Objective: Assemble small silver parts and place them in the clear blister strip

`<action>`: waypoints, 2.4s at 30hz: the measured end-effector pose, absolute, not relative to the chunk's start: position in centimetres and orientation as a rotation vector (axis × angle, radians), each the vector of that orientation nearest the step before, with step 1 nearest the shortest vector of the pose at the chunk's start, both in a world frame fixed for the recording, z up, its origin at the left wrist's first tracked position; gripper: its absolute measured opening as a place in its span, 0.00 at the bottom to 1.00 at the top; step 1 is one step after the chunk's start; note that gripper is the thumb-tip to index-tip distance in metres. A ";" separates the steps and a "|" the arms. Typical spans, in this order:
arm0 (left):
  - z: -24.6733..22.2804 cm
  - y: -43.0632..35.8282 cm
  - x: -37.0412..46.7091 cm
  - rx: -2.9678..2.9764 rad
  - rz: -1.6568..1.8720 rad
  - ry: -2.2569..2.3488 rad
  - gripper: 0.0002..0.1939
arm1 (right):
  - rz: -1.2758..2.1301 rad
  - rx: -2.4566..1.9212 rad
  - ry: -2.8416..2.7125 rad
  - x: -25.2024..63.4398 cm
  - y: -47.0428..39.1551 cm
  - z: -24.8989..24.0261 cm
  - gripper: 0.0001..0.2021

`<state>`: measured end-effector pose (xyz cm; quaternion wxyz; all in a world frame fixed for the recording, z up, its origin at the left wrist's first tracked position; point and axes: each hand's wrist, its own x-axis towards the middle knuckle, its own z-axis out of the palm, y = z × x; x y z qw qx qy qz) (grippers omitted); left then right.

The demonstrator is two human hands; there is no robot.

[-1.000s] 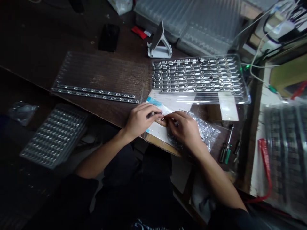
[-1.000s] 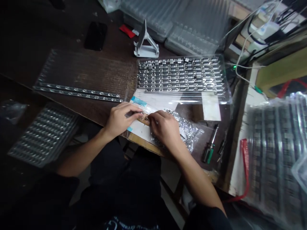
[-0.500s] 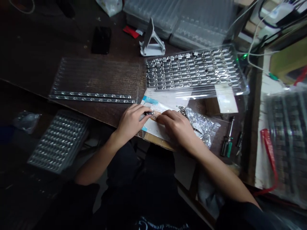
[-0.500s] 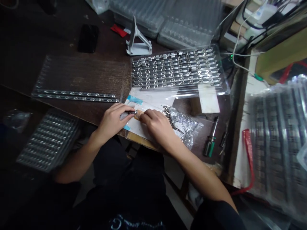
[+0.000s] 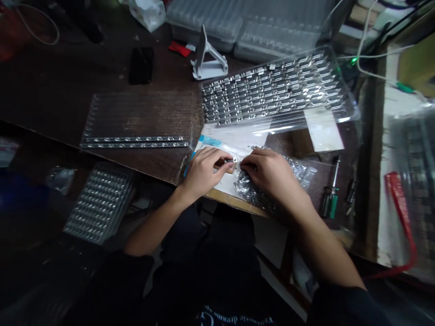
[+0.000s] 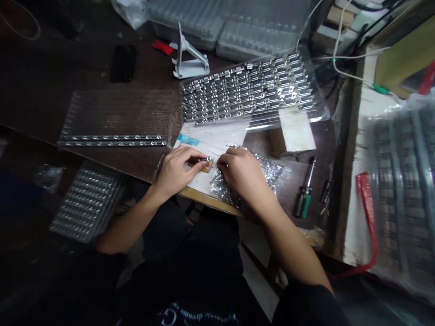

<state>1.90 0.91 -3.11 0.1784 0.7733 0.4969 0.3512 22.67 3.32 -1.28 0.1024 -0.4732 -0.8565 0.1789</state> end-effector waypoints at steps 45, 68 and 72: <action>-1.6 4.9 -7.7 2.005 1.047 1.771 0.05 | 0.550 -1.016 -2.520 19.6 2.8 -2.0 0.17; 0.5 8.5 -3.6 2.392 0.596 1.714 0.07 | 0.500 -1.465 -2.672 22.4 2.8 0.1 0.09; -0.7 10.6 -0.5 2.454 0.723 1.681 0.04 | 0.482 -1.451 -2.659 22.4 2.6 -0.1 0.08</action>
